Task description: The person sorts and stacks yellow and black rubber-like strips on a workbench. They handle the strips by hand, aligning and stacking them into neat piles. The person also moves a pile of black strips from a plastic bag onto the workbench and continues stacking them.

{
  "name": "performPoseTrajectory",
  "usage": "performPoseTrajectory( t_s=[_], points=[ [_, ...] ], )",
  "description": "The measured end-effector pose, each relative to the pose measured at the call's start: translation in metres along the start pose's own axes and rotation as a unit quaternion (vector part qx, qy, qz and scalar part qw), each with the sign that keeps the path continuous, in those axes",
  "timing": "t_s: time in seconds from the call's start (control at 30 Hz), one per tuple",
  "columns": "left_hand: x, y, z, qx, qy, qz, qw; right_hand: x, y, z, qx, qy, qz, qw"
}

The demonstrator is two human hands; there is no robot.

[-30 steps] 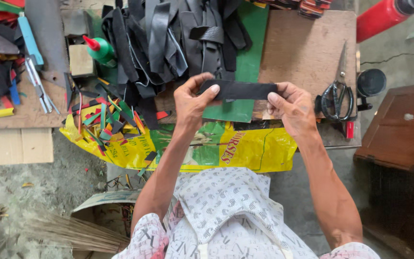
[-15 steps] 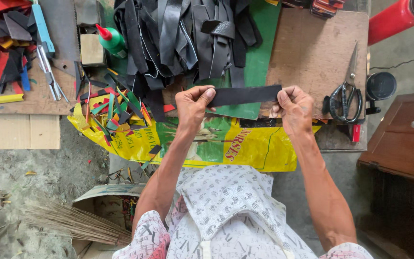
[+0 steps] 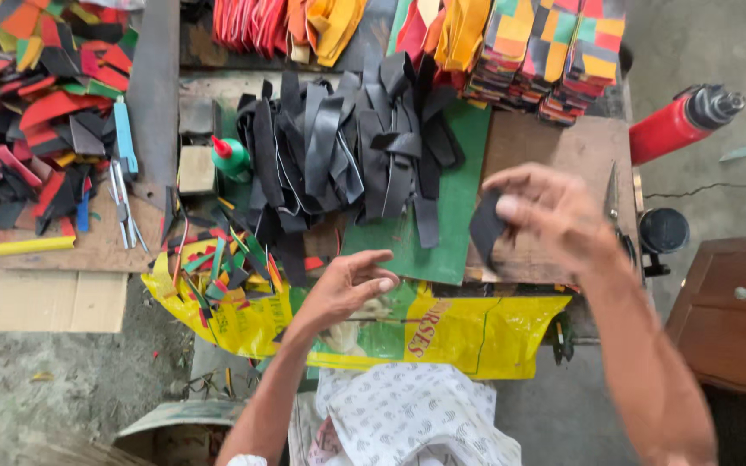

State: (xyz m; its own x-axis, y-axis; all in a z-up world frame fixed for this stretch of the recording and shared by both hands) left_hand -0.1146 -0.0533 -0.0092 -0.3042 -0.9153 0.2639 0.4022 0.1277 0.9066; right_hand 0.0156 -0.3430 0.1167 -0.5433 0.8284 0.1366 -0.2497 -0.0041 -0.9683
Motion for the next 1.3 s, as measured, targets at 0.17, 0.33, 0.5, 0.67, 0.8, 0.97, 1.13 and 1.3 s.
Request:
performPoseTrajectory(
  t_s=[0.17,0.33,0.5,0.67,0.8,0.97,1.13,1.3],
  points=[
    [-0.007,-0.013,-0.005,0.019,0.059,-0.011,0.998,-0.049,-0.059,-0.09,-0.217,0.03,-0.028,0.975],
    [-0.014,-0.01,-0.008,0.027,0.08,0.002,0.996,-0.064,-0.038,-0.14,-0.295,0.082,0.07,0.949],
    [-0.002,0.014,-0.021,0.023,0.158,0.044,0.986,-0.018,0.101,-0.147,-0.143,0.206,0.386,0.888],
    [0.0,0.075,-0.064,0.303,0.374,-0.352,0.803,-0.016,0.147,-0.168,-0.116,0.276,0.427,0.853],
    [-0.022,0.101,-0.116,0.235,0.372,-0.478,0.76,-0.027,0.144,-0.147,-0.063,0.302,0.345,0.886],
    [-0.035,0.091,-0.116,0.31,0.336,-0.343,0.821,-0.036,0.132,-0.057,-0.088,0.258,0.096,0.957],
    [-0.033,0.08,-0.08,0.274,0.185,0.028,0.943,-0.016,0.124,0.003,-0.03,0.221,-0.138,0.965],
    [-0.006,0.059,-0.047,0.228,0.065,0.119,0.964,0.007,0.137,0.024,-0.073,0.231,-0.182,0.953]
  ],
)
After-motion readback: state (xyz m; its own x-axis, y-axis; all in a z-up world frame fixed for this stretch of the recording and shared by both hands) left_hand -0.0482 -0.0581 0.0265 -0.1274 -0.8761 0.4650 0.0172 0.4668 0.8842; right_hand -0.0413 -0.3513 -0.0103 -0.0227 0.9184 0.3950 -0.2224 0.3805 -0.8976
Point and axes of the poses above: each hand's wrist, its own z-axis away from the middle knuckle, its own x-axis out of the palm, y = z × x, the point moved 1 cm from there along -z, towards the middle knuckle, and after that the axes turned 5 degrees about -y, right-handed, at the moved point
